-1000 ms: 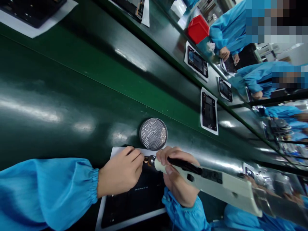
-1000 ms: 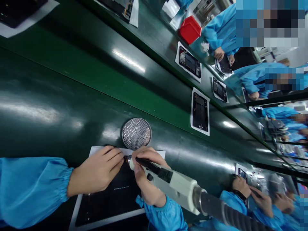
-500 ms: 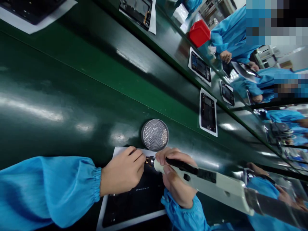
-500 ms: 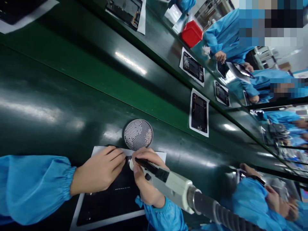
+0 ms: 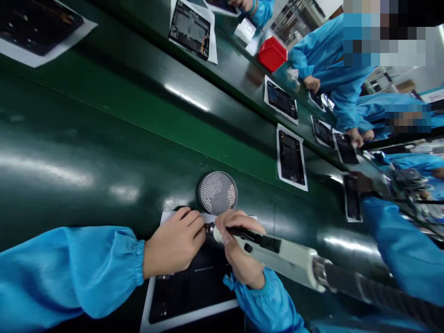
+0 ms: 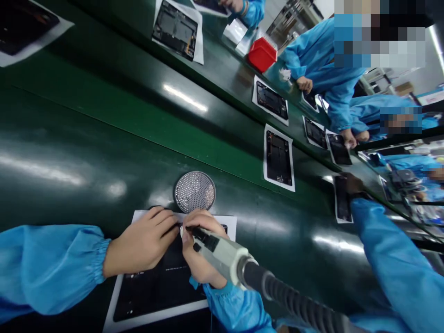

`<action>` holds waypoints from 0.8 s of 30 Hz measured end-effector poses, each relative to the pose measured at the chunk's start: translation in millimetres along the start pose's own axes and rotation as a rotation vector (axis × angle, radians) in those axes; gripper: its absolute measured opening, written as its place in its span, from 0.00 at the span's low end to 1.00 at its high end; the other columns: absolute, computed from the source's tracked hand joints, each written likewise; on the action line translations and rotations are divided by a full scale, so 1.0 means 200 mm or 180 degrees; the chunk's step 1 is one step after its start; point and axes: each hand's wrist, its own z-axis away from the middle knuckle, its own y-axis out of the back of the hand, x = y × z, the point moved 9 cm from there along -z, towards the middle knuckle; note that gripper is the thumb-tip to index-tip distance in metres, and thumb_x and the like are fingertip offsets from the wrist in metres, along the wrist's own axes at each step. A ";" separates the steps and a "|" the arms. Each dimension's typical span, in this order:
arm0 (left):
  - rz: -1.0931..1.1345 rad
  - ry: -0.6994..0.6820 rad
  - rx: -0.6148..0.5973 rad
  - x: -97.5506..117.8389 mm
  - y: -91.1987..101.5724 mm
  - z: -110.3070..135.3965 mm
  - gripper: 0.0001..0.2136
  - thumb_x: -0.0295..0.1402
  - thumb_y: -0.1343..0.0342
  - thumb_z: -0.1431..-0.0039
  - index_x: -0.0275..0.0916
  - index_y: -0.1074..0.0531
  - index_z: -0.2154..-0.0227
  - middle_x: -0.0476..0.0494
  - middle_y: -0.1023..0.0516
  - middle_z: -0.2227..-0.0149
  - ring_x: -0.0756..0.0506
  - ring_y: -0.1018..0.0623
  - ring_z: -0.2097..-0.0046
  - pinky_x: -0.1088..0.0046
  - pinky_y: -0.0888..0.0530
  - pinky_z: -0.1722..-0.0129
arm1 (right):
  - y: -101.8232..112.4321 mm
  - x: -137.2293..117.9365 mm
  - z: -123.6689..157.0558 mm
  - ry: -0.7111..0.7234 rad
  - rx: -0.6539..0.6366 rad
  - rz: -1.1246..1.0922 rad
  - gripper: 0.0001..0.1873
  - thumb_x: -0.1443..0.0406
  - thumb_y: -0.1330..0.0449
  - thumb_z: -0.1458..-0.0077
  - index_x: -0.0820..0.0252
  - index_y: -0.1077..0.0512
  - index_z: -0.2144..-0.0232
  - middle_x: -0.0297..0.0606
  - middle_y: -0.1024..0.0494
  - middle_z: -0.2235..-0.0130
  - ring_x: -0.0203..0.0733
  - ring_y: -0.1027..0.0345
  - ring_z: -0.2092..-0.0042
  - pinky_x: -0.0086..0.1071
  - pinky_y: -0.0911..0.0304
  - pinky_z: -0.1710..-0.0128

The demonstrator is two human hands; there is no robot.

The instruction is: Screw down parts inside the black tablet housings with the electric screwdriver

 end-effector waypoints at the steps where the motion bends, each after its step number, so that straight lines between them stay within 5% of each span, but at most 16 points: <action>1: 0.0052 0.0121 -0.0027 -0.02 0.00 0.00 0.07 0.25 0.48 0.38 0.31 0.25 0.63 0.33 0.26 0.58 0.36 0.28 0.55 0.55 0.28 0.54 | 0.01 0.00 -0.01 0.0021 0.0020 -0.0023 0.15 0.74 0.40 0.44 0.52 0.27 0.57 0.35 0.26 0.66 0.44 0.28 0.63 0.44 0.31 0.62; 4: 0.0152 0.0417 -0.0093 -0.06 0.00 -0.01 0.11 0.22 0.50 0.40 0.29 0.27 0.56 0.29 0.28 0.51 0.33 0.30 0.48 0.53 0.28 0.50 | 0.13 -0.07 -0.06 0.0209 0.0400 -0.0132 0.13 0.71 0.37 0.45 0.51 0.25 0.58 0.34 0.25 0.66 0.44 0.27 0.63 0.41 0.31 0.65; 8: 0.0092 0.0711 -0.0303 -0.12 0.00 -0.03 0.14 0.21 0.52 0.39 0.28 0.29 0.52 0.29 0.29 0.49 0.35 0.30 0.50 0.55 0.27 0.53 | 0.41 -0.17 -0.10 0.0359 0.1496 -0.0141 0.10 0.69 0.32 0.52 0.56 0.23 0.65 0.33 0.25 0.69 0.42 0.28 0.68 0.39 0.31 0.66; 15: -0.0519 0.0787 -0.0818 -0.15 -0.05 -0.07 0.09 0.21 0.53 0.38 0.34 0.28 0.64 0.39 0.29 0.63 0.38 0.30 0.62 0.58 0.28 0.64 | 0.75 -0.17 -0.13 0.0417 0.2304 0.0364 0.12 0.70 0.30 0.60 0.60 0.25 0.70 0.34 0.24 0.68 0.42 0.28 0.66 0.41 0.29 0.62; 18: -0.0897 0.0567 -0.0580 -0.07 -0.04 -0.03 0.12 0.17 0.55 0.41 0.35 0.29 0.66 0.39 0.29 0.64 0.39 0.29 0.63 0.59 0.27 0.65 | 0.88 -0.16 -0.13 0.0409 0.2558 0.0535 0.11 0.69 0.30 0.60 0.60 0.26 0.71 0.34 0.23 0.69 0.42 0.27 0.68 0.39 0.28 0.64; 21: -0.0998 0.0242 -0.0132 0.01 0.06 0.02 0.17 0.15 0.58 0.43 0.33 0.30 0.57 0.39 0.28 0.62 0.43 0.28 0.66 0.67 0.27 0.68 | 1.02 -0.18 -0.09 0.0233 0.2933 0.0871 0.10 0.67 0.30 0.61 0.61 0.26 0.74 0.34 0.24 0.74 0.42 0.28 0.72 0.36 0.31 0.71; 24: -0.0859 0.0053 -0.0110 -0.05 0.19 -0.03 0.15 0.18 0.59 0.40 0.36 0.32 0.56 0.40 0.30 0.61 0.46 0.28 0.68 0.71 0.28 0.72 | 1.15 -0.18 -0.03 0.0111 0.3305 0.0959 0.10 0.64 0.29 0.62 0.60 0.25 0.76 0.34 0.25 0.76 0.44 0.29 0.74 0.35 0.34 0.75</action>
